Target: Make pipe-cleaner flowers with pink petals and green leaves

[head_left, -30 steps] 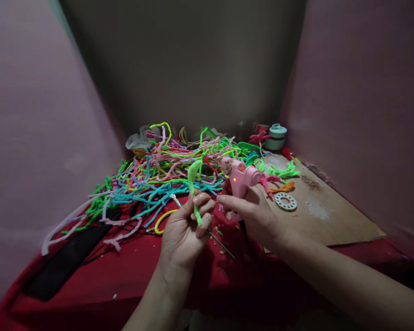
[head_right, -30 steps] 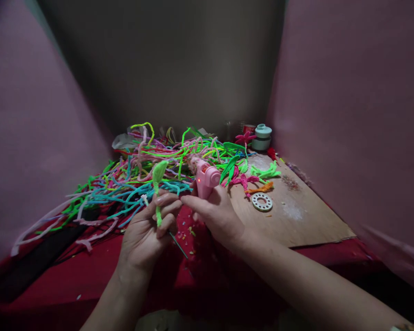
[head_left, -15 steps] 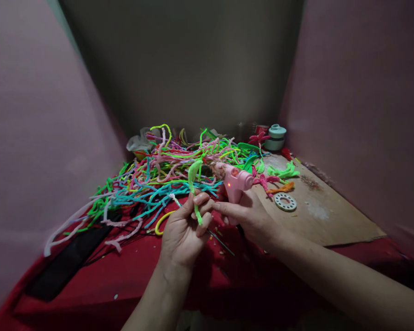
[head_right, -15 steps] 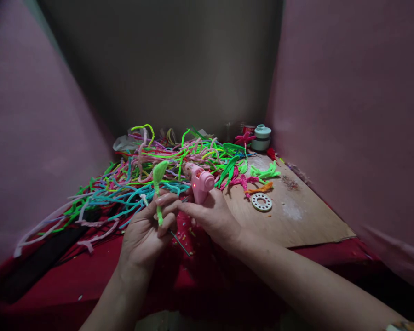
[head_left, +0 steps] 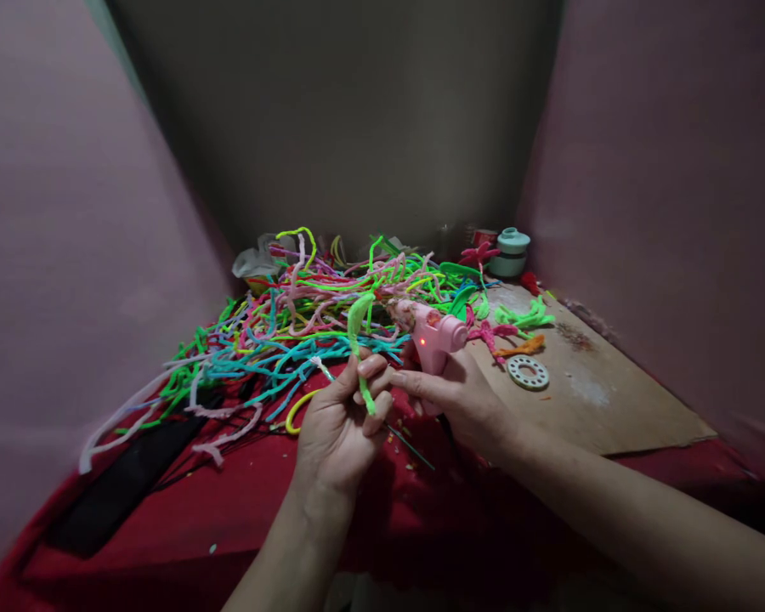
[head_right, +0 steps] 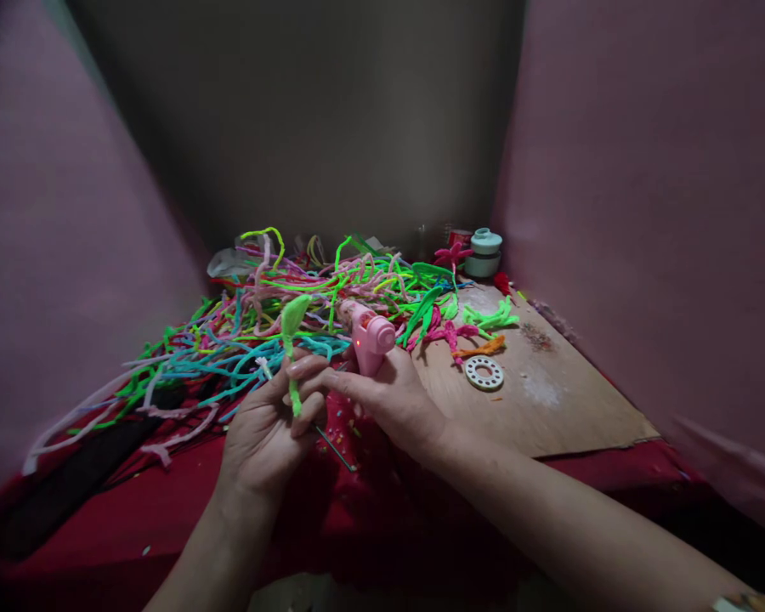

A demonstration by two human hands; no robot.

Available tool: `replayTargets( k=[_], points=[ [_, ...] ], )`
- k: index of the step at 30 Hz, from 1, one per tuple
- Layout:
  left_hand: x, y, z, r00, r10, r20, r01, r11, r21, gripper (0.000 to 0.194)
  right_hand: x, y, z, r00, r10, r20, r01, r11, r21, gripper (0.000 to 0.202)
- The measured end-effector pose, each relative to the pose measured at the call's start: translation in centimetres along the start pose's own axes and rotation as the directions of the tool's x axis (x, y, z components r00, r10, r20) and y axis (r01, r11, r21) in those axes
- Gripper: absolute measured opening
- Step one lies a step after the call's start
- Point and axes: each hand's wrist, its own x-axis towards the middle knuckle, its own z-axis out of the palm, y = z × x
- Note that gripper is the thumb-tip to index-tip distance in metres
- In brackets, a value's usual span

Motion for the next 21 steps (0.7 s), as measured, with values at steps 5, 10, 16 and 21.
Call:
replayTargets(
  k=[5, 10, 16, 21],
  points=[
    [0.5, 1.2, 1.5, 0.985, 0.172, -0.033, -0.152, 0.933, 0.326, 0.008, 1.4, -0.9, -1.5, 0.993, 0.026, -0.116, -0.042, 0.989, -0.141, 0.024],
    [2.1, 3.0, 3.9, 0.9, 0.431, 0.069, -0.39, 0.725, 0.568, 0.012, 3.4, -2.2, -2.7, 0.969, -0.237, -0.072, 0.203, 0.927, -0.317, 0.023],
    [4.7, 3.1, 2.6, 0.897, 0.437, 0.058, -0.358, 0.644, 0.677, 0.016, 2.8, 0.1, -3.5, 0.887, -0.46, 0.035, 0.427, 0.792, -0.436, 0.046],
    [5.1, 2.8, 1.7, 0.909, 0.416, 0.028, -0.322, 0.656, 0.683, 0.018, 2.1, 1.2, -3.7, 0.828, -0.509, 0.236, 0.551, 0.658, -0.514, 0.051]
  ],
)
